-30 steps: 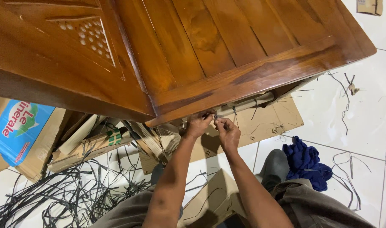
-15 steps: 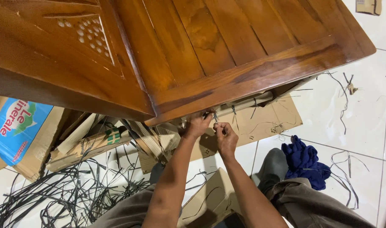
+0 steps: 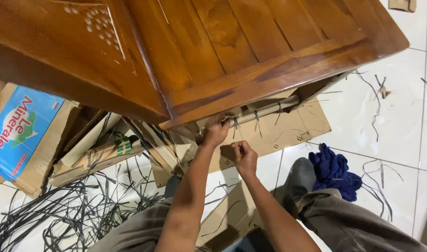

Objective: Wrapping a wooden chair frame with black synthetic rattan strips

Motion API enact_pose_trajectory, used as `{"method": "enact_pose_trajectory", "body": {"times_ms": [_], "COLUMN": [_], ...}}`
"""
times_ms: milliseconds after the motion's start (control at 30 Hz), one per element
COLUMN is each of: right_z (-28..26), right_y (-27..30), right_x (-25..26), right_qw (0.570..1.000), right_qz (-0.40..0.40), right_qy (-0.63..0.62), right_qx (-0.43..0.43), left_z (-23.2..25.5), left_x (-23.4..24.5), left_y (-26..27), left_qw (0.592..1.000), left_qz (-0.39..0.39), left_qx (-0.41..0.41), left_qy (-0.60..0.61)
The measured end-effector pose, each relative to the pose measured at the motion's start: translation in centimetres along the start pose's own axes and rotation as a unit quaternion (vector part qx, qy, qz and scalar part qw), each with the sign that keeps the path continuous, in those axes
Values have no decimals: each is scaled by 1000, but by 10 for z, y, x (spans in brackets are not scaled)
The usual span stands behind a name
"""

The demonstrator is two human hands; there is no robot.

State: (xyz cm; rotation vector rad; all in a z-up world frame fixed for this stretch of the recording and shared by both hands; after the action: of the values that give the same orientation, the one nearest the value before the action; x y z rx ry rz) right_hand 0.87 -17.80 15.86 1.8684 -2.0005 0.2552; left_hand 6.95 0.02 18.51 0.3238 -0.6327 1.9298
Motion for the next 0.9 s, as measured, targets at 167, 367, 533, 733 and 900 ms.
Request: {"method": "enact_pose_trajectory", "body": {"times_ms": [167,367,533,733,900], "right_z": [20,71,127,117,115], "right_y": [24,51,57,72,83], "right_x": [-9,-13,-14,-17,-24], "right_qw": [983,938,909,888,881], "right_qz": [-118,-188,-215,-302,-324], "right_qy": [139,285,354,347,345], "right_qx": [10,53,50,9,3], "left_z": [13,51,42,-19,-99], "left_x": [4,31,44,56,74], "left_y": [10,35,81,153,186], "left_qw": [999,994,995,993,983], "left_qz": [-2,-52,7,-16,-29], "left_qx": [-40,82,56,111,175], "left_qy": [33,53,80,27,-48]}}
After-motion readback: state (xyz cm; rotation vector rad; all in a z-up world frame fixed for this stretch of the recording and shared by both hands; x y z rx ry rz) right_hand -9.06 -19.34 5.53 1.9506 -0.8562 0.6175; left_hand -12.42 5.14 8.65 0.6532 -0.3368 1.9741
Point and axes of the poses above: each hand's wrist, its own y-axis away from the middle knuckle, its own x-axis out of the back of the hand, z = x × y, the point moved 10 cm from there along -y, towards the middle knuckle, and after that the axes turned 4 degrees about z, right-handed, at the moved point
